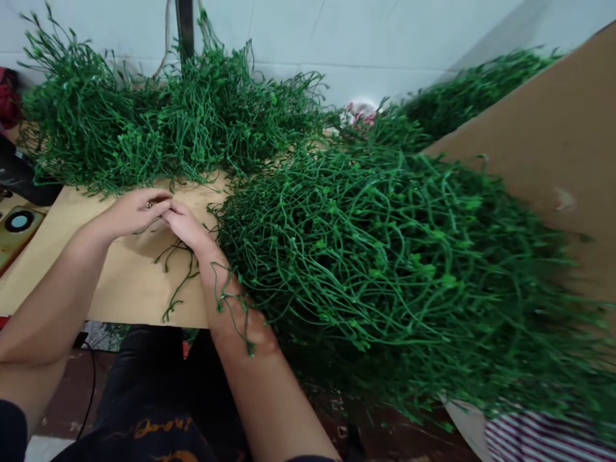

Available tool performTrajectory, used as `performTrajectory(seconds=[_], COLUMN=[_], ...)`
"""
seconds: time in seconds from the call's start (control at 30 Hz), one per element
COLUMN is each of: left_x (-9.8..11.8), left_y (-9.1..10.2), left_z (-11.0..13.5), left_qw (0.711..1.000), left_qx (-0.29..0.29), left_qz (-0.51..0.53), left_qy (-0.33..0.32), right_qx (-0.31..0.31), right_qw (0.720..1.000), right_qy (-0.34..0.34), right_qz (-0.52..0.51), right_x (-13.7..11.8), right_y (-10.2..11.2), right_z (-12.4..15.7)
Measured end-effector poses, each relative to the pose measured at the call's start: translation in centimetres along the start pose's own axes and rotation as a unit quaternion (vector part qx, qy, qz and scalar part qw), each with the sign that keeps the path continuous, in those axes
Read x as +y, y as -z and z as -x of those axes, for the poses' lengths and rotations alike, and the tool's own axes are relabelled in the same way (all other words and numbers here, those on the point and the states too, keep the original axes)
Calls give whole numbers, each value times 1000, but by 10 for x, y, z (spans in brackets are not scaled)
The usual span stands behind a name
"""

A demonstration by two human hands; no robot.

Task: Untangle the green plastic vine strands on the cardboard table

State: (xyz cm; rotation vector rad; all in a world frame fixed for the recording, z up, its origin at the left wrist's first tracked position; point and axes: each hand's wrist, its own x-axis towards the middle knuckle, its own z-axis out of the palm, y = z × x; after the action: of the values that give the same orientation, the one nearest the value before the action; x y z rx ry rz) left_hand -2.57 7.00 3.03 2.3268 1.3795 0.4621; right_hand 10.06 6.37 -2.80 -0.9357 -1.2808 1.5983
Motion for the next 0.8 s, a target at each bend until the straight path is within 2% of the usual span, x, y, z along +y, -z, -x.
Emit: performTrajectory(seconds=[0.07,0.13,0.3,0.37,0.47,0.6,0.8], left_x=[-20,-31,-46,-49,-47,-42,-44], left_y=[0,-4,-14,-16,-17,-21,-24], left_z=[8,16,22,23,22,21,19], left_qw=[999,997,998,1000,997,983,974], left_qx=[-18,-7,-10,-5,26,35,16], left_qz=[28,55,54,18,-73,-177,-209], left_qy=[39,58,11,3,27,47,82], right_qx=[10,22,51,62,83,90,53], right_qw=[999,996,993,994,992,973,967], right_qy=[-28,-51,-68,-78,-65,-33,-24], right_qz=[-40,-65,-80,-46,69,210,249], right_x=[-3,-6,-10,-10,-6,-2,-6], right_y=[0,0,-1,-3,-5,-4,-2], right_z=[2,4,5,4,2,2,7])
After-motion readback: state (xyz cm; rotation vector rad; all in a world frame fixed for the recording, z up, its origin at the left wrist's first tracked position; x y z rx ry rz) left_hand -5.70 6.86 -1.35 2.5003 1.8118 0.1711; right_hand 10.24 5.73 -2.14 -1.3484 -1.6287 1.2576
